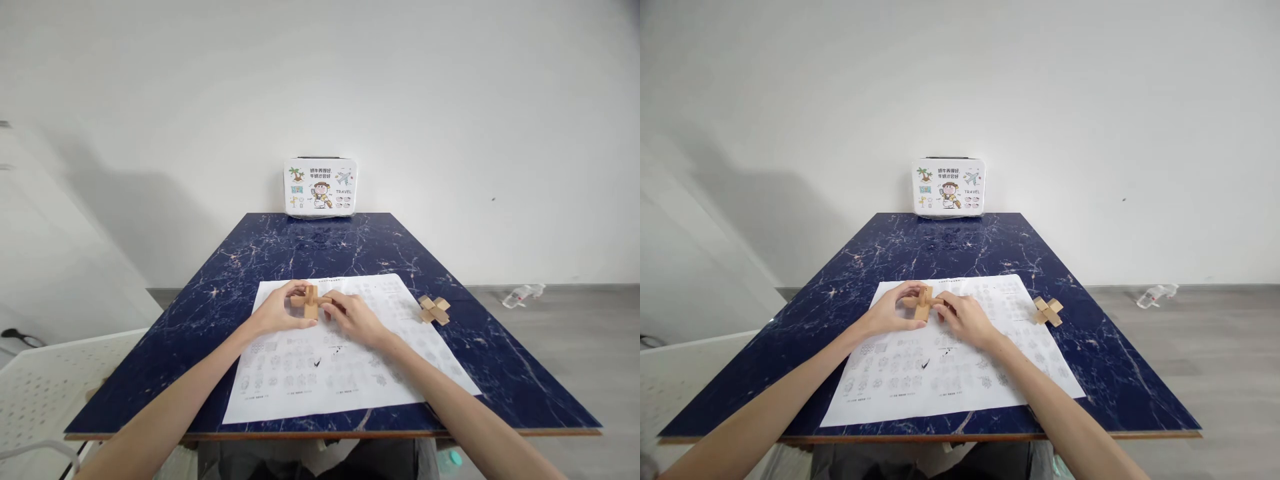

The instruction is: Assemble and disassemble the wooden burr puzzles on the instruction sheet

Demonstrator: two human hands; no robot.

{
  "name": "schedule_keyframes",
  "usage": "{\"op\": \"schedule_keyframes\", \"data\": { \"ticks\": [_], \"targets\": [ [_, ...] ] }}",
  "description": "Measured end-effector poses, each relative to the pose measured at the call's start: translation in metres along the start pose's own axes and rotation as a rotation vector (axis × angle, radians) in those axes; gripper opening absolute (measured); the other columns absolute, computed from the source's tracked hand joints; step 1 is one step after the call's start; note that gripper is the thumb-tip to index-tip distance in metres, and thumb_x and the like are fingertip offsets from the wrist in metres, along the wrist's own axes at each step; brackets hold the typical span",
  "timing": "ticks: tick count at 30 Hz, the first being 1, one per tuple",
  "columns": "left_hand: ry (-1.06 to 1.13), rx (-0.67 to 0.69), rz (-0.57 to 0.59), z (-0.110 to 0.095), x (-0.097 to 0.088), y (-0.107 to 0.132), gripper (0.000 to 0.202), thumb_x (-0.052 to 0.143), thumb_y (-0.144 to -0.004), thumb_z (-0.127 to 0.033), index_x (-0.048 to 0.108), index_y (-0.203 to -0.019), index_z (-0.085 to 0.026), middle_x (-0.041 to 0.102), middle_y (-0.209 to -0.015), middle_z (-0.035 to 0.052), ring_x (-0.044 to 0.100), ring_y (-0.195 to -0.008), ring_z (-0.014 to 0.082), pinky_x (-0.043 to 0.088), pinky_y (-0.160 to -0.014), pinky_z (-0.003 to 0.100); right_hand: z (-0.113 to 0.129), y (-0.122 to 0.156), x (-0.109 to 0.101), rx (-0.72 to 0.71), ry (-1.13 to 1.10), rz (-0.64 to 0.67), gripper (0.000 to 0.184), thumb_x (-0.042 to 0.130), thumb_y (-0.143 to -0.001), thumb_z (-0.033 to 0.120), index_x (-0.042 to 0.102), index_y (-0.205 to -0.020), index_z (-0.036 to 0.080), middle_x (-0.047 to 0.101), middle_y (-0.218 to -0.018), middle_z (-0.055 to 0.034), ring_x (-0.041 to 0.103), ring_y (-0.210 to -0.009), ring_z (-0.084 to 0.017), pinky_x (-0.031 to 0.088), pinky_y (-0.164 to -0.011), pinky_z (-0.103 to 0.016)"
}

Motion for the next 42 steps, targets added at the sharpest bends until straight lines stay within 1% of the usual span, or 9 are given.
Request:
{"op": "schedule_keyframes", "data": {
  "ticks": [6,12,17,22,26,30,34,39,42],
  "targets": [
    [-0.021,0.046,0.016,-0.006,-0.001,0.000,0.076,0.090,-0.067,-0.041,0.060,-0.134,-0.025,0.069,-0.132,0.0100,0.063,-0.126,0.0346,0.048,-0.109,0.052,0.004,0.001,-0.001,-0.028,-0.049,0.020,0.024,0.043,-0.106,0.034,0.061,-0.095,0.023,0.069,-0.079,-0.0003,0.057,-0.065,-0.015,0.043,-0.072,-0.030],
    [-0.031,0.044,0.039,-0.004,0.000,-0.001,0.076,0.090,-0.068,-0.041,0.059,-0.135,-0.025,0.067,-0.134,0.0102,0.062,-0.127,0.0350,0.049,-0.109,0.053,0.010,0.003,-0.003,-0.044,-0.085,0.049,0.024,0.043,-0.106,0.030,0.058,-0.088,0.023,0.066,-0.075,0.0018,0.052,-0.059,-0.014,0.039,-0.067,-0.028],
    [0.010,0.023,0.051,0.003,0.002,-0.001,0.076,0.090,-0.069,-0.041,0.058,-0.135,-0.023,0.066,-0.134,0.0114,0.063,-0.126,0.0340,0.050,-0.108,0.051,0.005,0.002,-0.002,-0.010,-0.027,-0.001,0.021,0.045,-0.105,0.030,0.060,-0.093,0.023,0.069,-0.077,0.0011,0.055,-0.061,-0.014,0.038,-0.068,-0.029],
    [0.010,0.036,0.017,-0.002,0.000,0.001,0.075,0.089,-0.070,-0.041,0.058,-0.136,-0.025,0.066,-0.136,0.0111,0.063,-0.127,0.0342,0.049,-0.110,0.053,-0.001,0.001,-0.002,0.042,0.048,-0.066,0.019,0.046,-0.105,0.031,0.061,-0.096,0.024,0.072,-0.078,0.0009,0.057,-0.063,-0.015,0.038,-0.069,-0.030],
    [-0.051,0.048,0.000,-0.003,-0.004,0.001,0.077,0.090,-0.069,-0.042,0.058,-0.137,-0.024,0.066,-0.137,0.0117,0.061,-0.129,0.0357,0.048,-0.111,0.054,0.007,0.001,-0.004,0.009,-0.026,-0.014,0.022,0.044,-0.105,0.031,0.060,-0.092,0.023,0.071,-0.079,0.0008,0.056,-0.061,-0.014,0.039,-0.069,-0.029],
    [-0.071,0.060,0.021,-0.005,-0.003,0.001,0.077,0.088,-0.070,-0.043,0.057,-0.138,-0.025,0.066,-0.138,0.0111,0.061,-0.129,0.0354,0.050,-0.110,0.054,0.015,0.002,-0.006,-0.048,-0.085,0.036,0.026,0.042,-0.106,0.032,0.057,-0.086,0.023,0.069,-0.077,0.0009,0.054,-0.060,-0.014,0.040,-0.067,-0.029],
    [-0.058,0.060,0.028,-0.008,0.000,0.002,0.073,0.086,-0.071,-0.043,0.058,-0.136,-0.025,0.067,-0.136,0.0103,0.063,-0.127,0.0339,0.050,-0.110,0.054,0.008,0.003,-0.004,-0.020,-0.020,0.007,0.022,0.044,-0.106,0.031,0.059,-0.092,0.023,0.071,-0.078,0.0014,0.054,-0.059,-0.013,0.040,-0.067,-0.029],
    [-0.102,0.061,-0.010,-0.007,0.000,0.002,0.079,0.089,-0.069,-0.043,0.056,-0.139,-0.026,0.067,-0.136,0.0101,0.062,-0.129,0.0334,0.049,-0.112,0.054,-0.003,0.002,-0.004,-0.001,0.101,-0.056,0.018,0.045,-0.106,0.030,0.060,-0.098,0.025,0.073,-0.082,0.0010,0.059,-0.065,-0.016,0.039,-0.069,-0.030],
    [-0.126,0.069,-0.013,-0.005,0.001,0.002,0.081,0.089,-0.069,-0.043,0.055,-0.141,-0.027,0.066,-0.138,0.0098,0.062,-0.129,0.0336,0.049,-0.112,0.053,-0.005,0.002,-0.002,-0.013,0.105,-0.035,0.017,0.045,-0.106,0.030,0.061,-0.102,0.025,0.074,-0.084,0.0002,0.062,-0.069,-0.017,0.039,-0.069,-0.030]
  ]
}}
Point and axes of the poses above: each hand's wrist, its own y-axis away from the middle knuckle, its own x-axis out of the palm, z = x × y, the point moved 8 cm from there along -y, towards the middle knuckle
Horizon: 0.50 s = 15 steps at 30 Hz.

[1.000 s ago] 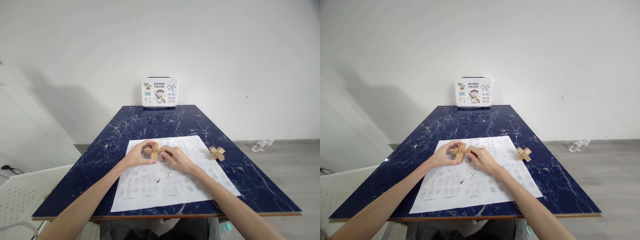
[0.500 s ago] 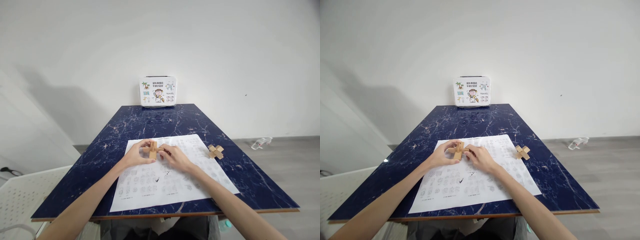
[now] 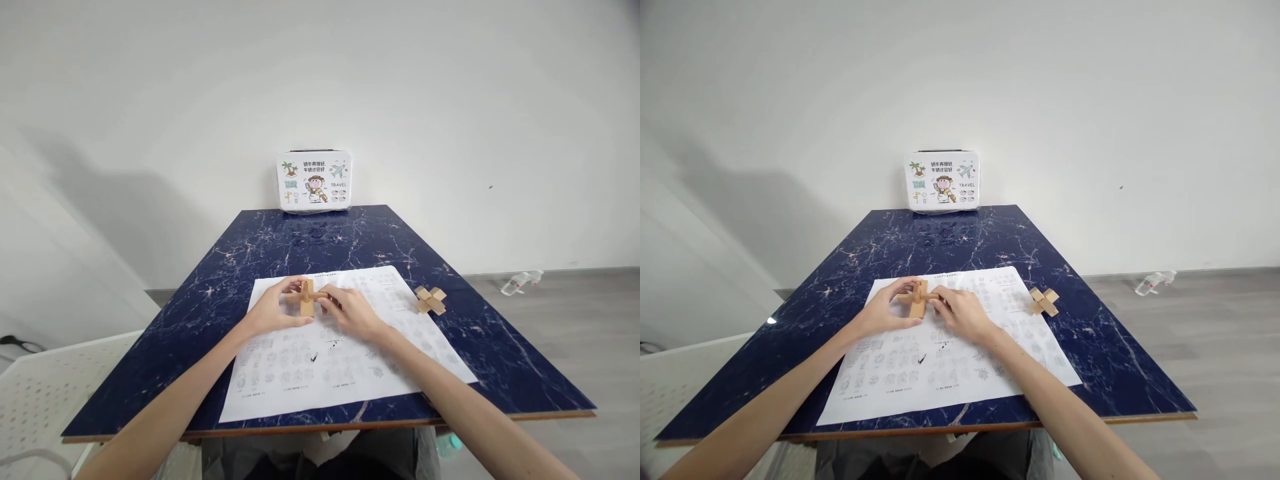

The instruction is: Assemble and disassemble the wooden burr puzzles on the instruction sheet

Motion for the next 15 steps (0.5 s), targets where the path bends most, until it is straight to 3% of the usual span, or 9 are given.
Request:
{"op": "schedule_keyframes", "data": {
  "ticks": [15],
  "targets": [
    [0.027,-0.037,0.059,0.0056,0.0051,-0.0016,0.076,0.089,-0.071,-0.043,0.057,-0.137,-0.027,0.066,-0.138,0.0096,0.063,-0.128,0.0334,0.050,-0.110,0.051,-0.0025,0.0001,0.0043,-0.018,0.019,0.014,0.019,0.045,-0.105,0.031,0.056,-0.092,0.023,0.067,-0.081,-0.0013,0.055,-0.067,-0.017,0.036,-0.066,-0.030]
  ]
}}
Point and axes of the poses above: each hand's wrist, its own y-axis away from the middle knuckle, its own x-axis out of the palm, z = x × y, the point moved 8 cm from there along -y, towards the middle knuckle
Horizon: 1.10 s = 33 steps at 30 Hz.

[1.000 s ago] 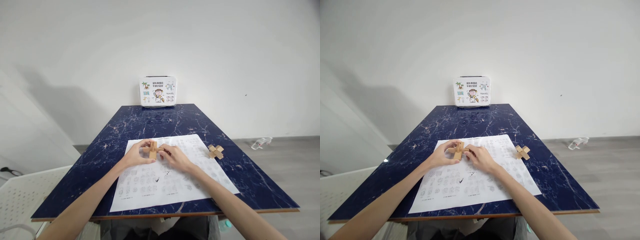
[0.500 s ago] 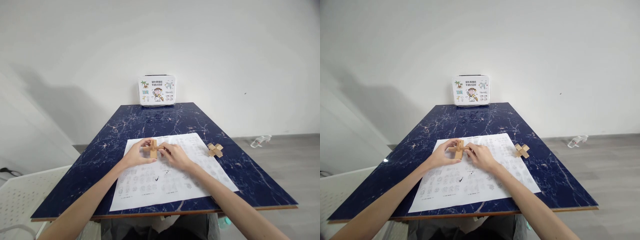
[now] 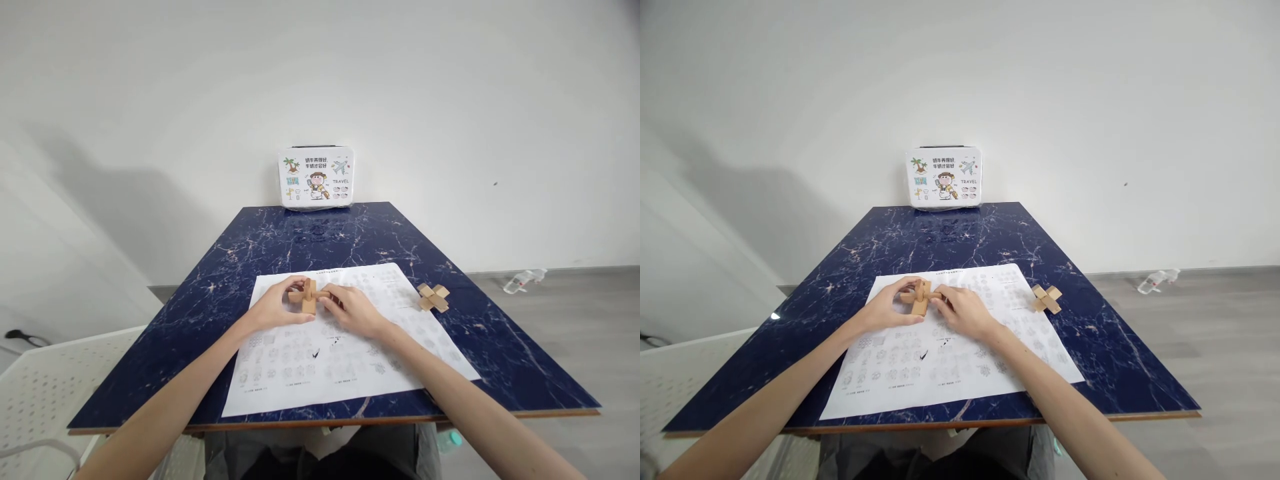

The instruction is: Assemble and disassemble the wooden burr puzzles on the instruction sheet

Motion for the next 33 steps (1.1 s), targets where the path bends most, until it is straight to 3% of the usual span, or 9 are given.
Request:
{"op": "schedule_keyframes", "data": {
  "ticks": [3,5,8,12,16,19,24,29,33],
  "targets": [
    [0.002,-0.002,0.005,-0.001,0.000,0.000,0.077,0.089,-0.071,-0.044,0.056,-0.138,-0.027,0.064,-0.141,0.0101,0.062,-0.130,0.0341,0.050,-0.110,0.051,0.003,0.000,-0.001,0.015,-0.013,-0.004,0.020,0.047,-0.105,0.033,0.058,-0.093,0.023,0.067,-0.081,-0.0018,0.055,-0.066,-0.017,0.039,-0.065,-0.031],
    [0.005,0.009,0.000,-0.004,0.000,0.001,0.077,0.089,-0.071,-0.043,0.056,-0.138,-0.026,0.064,-0.140,0.0103,0.062,-0.129,0.0344,0.050,-0.110,0.051,0.005,0.000,-0.005,0.022,-0.050,-0.046,0.015,0.051,-0.104,0.035,0.060,-0.105,0.023,0.070,-0.092,-0.0038,0.058,-0.070,-0.017,0.043,-0.067,-0.032],
    [0.015,0.033,-0.009,-0.008,0.001,0.002,0.075,0.088,-0.071,-0.043,0.056,-0.136,-0.026,0.065,-0.138,0.0103,0.063,-0.128,0.0340,0.050,-0.109,0.051,0.008,0.001,-0.012,-0.002,-0.109,-0.119,0.023,0.057,-0.101,0.036,0.057,-0.120,0.024,0.069,-0.110,-0.0072,0.062,-0.080,-0.019,0.050,-0.073,-0.035],
    [0.031,0.045,-0.031,-0.012,0.003,0.002,0.073,0.089,-0.071,-0.042,0.056,-0.134,-0.026,0.066,-0.135,0.0101,0.065,-0.125,0.0334,0.051,-0.108,0.050,0.014,0.002,-0.016,-0.047,-0.104,-0.162,0.020,0.056,-0.102,0.035,0.058,-0.119,0.025,0.064,-0.116,-0.0097,0.063,-0.093,-0.022,0.053,-0.081,-0.039],
    [0.064,0.027,-0.031,-0.013,0.008,0.002,0.074,0.089,-0.071,-0.041,0.054,-0.134,-0.026,0.065,-0.137,0.0104,0.065,-0.125,0.0327,0.052,-0.106,0.049,0.025,0.003,-0.022,-0.114,-0.107,-0.220,0.030,0.059,-0.100,0.034,0.055,-0.129,0.026,0.060,-0.124,-0.0119,0.061,-0.108,-0.026,0.053,-0.094,-0.045],
    [0.110,0.012,-0.031,-0.016,0.013,0.002,0.074,0.089,-0.071,-0.039,0.052,-0.134,-0.026,0.065,-0.137,0.0108,0.066,-0.122,0.0317,0.054,-0.102,0.047,0.031,0.002,-0.022,-0.125,-0.083,-0.251,0.026,0.059,-0.100,0.035,0.059,-0.125,0.026,0.062,-0.116,-0.0112,0.059,-0.110,-0.028,0.050,-0.095,-0.047],
    [0.113,-0.002,-0.082,-0.018,0.020,0.002,0.068,0.089,-0.070,-0.036,0.053,-0.126,-0.024,0.066,-0.128,0.0103,0.070,-0.108,0.0281,0.057,-0.094,0.046,0.019,-0.002,-0.019,0.047,-0.153,-0.243,0.014,0.055,-0.100,0.035,0.062,-0.099,0.023,0.067,-0.092,-0.0077,0.059,-0.086,-0.024,0.048,-0.080,-0.041],
    [0.077,0.021,-0.149,-0.021,0.016,0.004,0.073,0.090,-0.066,-0.031,0.050,-0.127,-0.025,0.063,-0.134,0.0112,0.068,-0.113,0.0291,0.057,-0.095,0.046,0.006,-0.004,-0.012,0.163,-0.391,-0.176,0.018,0.056,-0.097,0.038,0.060,-0.103,0.023,0.069,-0.084,-0.0040,0.061,-0.076,-0.020,0.047,-0.072,-0.035],
    [0.044,0.074,-0.171,-0.028,0.012,0.005,0.071,0.089,-0.069,-0.033,0.051,-0.129,-0.026,0.062,-0.135,0.0100,0.064,-0.122,0.0312,0.055,-0.100,0.046,0.000,-0.005,-0.008,0.182,-0.613,-0.164,0.023,0.059,-0.096,0.044,0.059,-0.103,0.022,0.071,-0.091,-0.0052,0.066,-0.081,-0.020,0.049,-0.075,-0.035]
  ]
}}
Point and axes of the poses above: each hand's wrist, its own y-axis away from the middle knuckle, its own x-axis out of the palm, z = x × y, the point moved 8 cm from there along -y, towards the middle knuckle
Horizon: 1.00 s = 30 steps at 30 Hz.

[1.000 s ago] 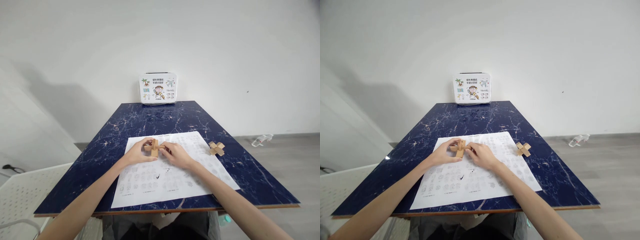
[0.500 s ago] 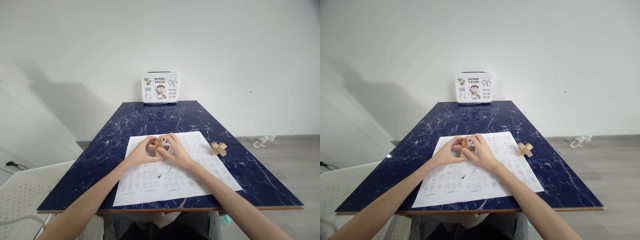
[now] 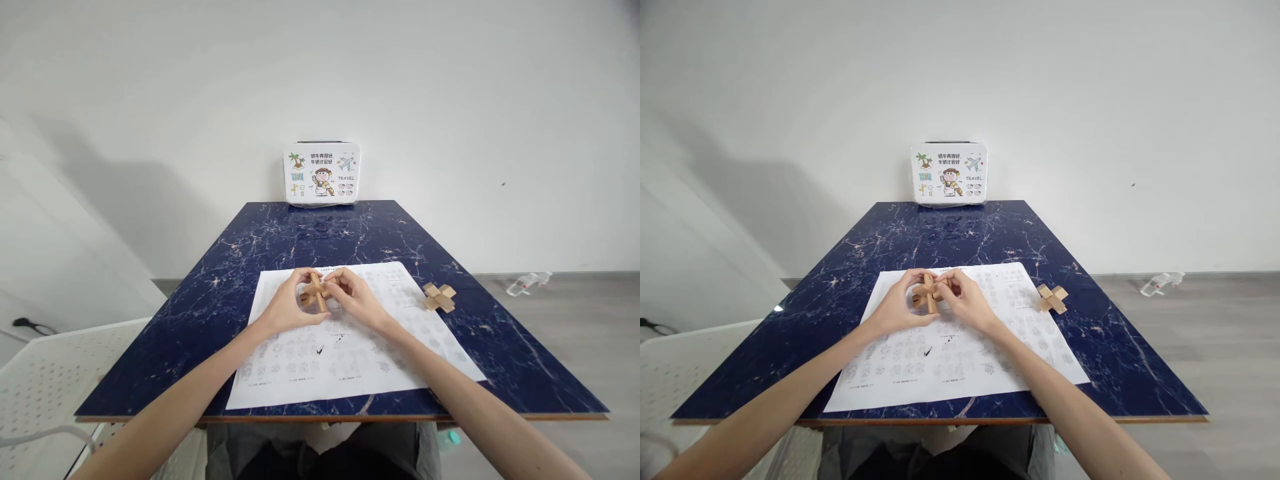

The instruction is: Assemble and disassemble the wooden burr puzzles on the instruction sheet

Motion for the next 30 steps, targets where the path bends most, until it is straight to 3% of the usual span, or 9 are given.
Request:
{"op": "schedule_keyframes", "data": {
  "ticks": [5,9,14,23,30],
  "targets": [
    [0.024,0.031,-0.012,-0.006,-0.002,0.000,0.070,0.087,-0.070,-0.033,0.051,-0.131,-0.025,0.062,-0.133,0.0100,0.064,-0.122,0.0302,0.056,-0.100,0.045,-0.010,-0.003,0.000,0.054,-0.145,0.020,0.030,0.065,-0.093,0.050,0.059,-0.098,0.021,0.063,-0.078,0.0002,0.050,-0.061,-0.013,0.038,-0.058,-0.028],
    [0.015,0.043,-0.006,-0.006,-0.002,0.000,0.069,0.087,-0.069,-0.033,0.054,-0.130,-0.025,0.065,-0.128,0.0092,0.064,-0.118,0.0291,0.057,-0.099,0.044,-0.018,-0.003,0.001,0.118,-0.183,0.025,0.035,0.069,-0.089,0.054,0.059,-0.098,0.021,0.061,-0.079,0.0007,0.046,-0.058,-0.011,0.033,-0.054,-0.027],
    [-0.004,0.030,-0.003,-0.002,-0.003,0.000,0.070,0.087,-0.068,-0.033,0.054,-0.130,-0.024,0.065,-0.130,0.0100,0.064,-0.119,0.0305,0.057,-0.099,0.046,-0.018,-0.002,0.002,0.129,-0.204,0.046,0.037,0.071,-0.088,0.055,0.057,-0.097,0.022,0.058,-0.076,0.0030,0.041,-0.052,-0.009,0.034,-0.053,-0.027],
    [0.056,0.029,0.022,0.000,-0.001,0.000,0.075,0.086,-0.071,-0.034,0.051,-0.136,-0.028,0.066,-0.134,0.0102,0.069,-0.115,0.0303,0.059,-0.097,0.047,-0.016,-0.003,0.002,0.145,-0.239,0.046,0.040,0.074,-0.084,0.057,0.058,-0.094,0.022,0.056,-0.075,0.0028,0.041,-0.058,-0.011,0.033,-0.054,-0.026],
    [0.038,0.080,0.027,-0.007,-0.002,0.000,0.061,0.083,-0.076,-0.035,0.058,-0.131,-0.026,0.064,-0.136,0.0099,0.067,-0.119,0.0284,0.056,-0.102,0.046,-0.015,-0.003,0.001,0.141,-0.242,0.050,0.038,0.073,-0.086,0.056,0.057,-0.092,0.022,0.055,-0.074,0.0032,0.039,-0.057,-0.010,0.031,-0.055,-0.027]
  ]
}}
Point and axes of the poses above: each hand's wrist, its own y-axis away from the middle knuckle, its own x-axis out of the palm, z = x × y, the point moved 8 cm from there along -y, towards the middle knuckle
